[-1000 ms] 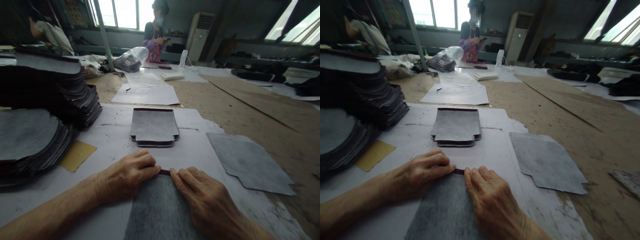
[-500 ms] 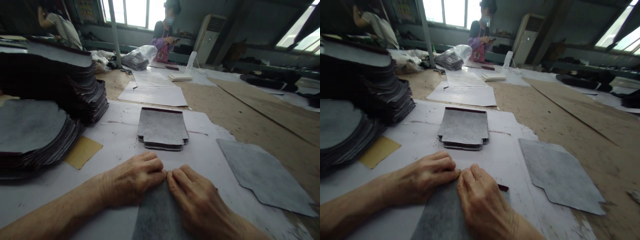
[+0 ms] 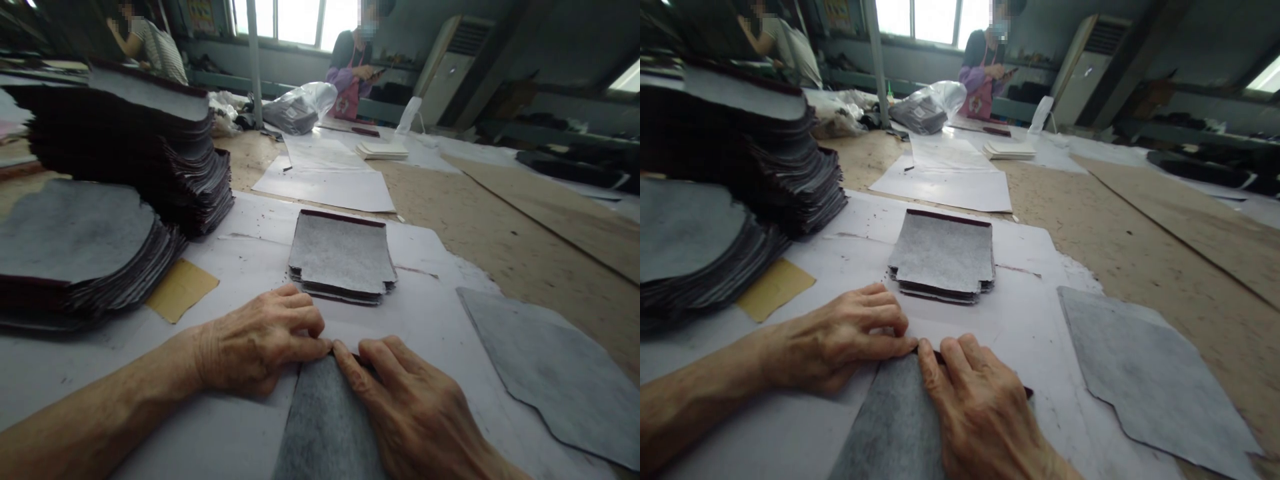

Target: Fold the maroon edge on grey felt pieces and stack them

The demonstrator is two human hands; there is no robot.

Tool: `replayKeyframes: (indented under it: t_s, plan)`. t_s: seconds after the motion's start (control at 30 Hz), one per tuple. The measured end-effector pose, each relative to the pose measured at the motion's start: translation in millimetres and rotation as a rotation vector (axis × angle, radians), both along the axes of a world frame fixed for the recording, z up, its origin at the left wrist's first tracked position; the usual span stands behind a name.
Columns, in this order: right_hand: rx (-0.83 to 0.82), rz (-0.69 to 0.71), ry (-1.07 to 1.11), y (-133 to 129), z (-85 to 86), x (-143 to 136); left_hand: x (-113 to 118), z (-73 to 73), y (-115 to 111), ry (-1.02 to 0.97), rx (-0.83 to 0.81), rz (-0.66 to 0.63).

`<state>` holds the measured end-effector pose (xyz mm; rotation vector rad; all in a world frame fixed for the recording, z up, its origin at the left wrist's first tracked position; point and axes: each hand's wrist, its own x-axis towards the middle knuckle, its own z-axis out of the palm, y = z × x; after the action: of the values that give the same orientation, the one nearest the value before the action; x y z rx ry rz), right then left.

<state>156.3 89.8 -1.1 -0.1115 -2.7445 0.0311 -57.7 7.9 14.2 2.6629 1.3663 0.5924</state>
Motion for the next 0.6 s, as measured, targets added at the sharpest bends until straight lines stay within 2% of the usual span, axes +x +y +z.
replayKeyframes:
  t_s: [0.1, 0.27, 0.6]
  plan:
    - [-0.001, 0.020, -0.044, 2, 1.7, -1, -5, 7.9, -5, -0.115, -0.051, 0.053]
    - [-0.010, 0.058, -0.102, 6, 6.0, -6, -8, 18.4, -10, -0.082, -0.352, 0.095]
    - [-0.055, 0.056, -0.220, 11, 14.2, -16, -10, 20.3, -8, -0.034, -0.320, 0.113]
